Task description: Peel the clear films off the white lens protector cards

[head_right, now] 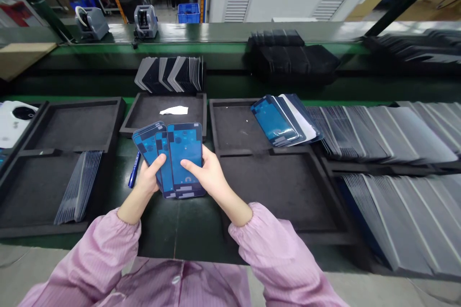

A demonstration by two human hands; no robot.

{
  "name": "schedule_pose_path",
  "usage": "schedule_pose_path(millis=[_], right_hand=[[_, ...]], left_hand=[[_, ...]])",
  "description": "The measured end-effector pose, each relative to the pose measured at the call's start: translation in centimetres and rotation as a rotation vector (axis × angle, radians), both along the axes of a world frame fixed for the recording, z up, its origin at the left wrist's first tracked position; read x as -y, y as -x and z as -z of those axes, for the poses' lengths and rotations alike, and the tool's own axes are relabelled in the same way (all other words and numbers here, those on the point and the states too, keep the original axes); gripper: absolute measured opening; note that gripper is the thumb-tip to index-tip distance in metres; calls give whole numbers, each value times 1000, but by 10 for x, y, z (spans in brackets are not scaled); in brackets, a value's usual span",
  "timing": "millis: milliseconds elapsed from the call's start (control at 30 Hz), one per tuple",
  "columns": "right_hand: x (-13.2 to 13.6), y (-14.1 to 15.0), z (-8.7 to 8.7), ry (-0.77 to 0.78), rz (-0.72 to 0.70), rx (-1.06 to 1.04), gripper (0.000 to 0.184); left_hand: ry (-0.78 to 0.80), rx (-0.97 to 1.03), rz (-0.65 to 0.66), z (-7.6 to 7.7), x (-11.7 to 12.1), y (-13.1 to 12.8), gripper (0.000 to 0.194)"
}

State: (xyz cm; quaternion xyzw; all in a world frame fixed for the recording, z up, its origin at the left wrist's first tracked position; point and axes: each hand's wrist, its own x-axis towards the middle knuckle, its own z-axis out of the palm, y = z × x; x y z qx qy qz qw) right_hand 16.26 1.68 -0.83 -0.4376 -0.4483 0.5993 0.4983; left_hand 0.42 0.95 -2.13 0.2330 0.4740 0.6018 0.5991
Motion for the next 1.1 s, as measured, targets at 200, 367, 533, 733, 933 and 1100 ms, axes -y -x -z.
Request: schedule_pose_path(millis=[200, 367, 533, 733, 933, 1100], right_hand=[[-13, -10, 5, 25, 217, -186, 55], [-21, -15, 22, -198, 425, 88, 46], [-27, -2, 36, -191, 209, 206, 39], [-25, 5, 28, -288, 136, 134, 34], [-21, 3, 20, -448, 180, 136, 24], [-26, 9, 21, -300, 119, 127, 32]], left_hand=[[-57, 59, 35, -6, -5, -1, 60], [-76, 115, -60, -9, -15, 11, 60], [-162, 99, 41, -6, -18, 17, 65], [-241, 93, 129, -1, -15, 8, 66], [-310, 94, 37, 4, -21, 8, 60], [-220, 21, 82, 14, -27, 3, 57]])
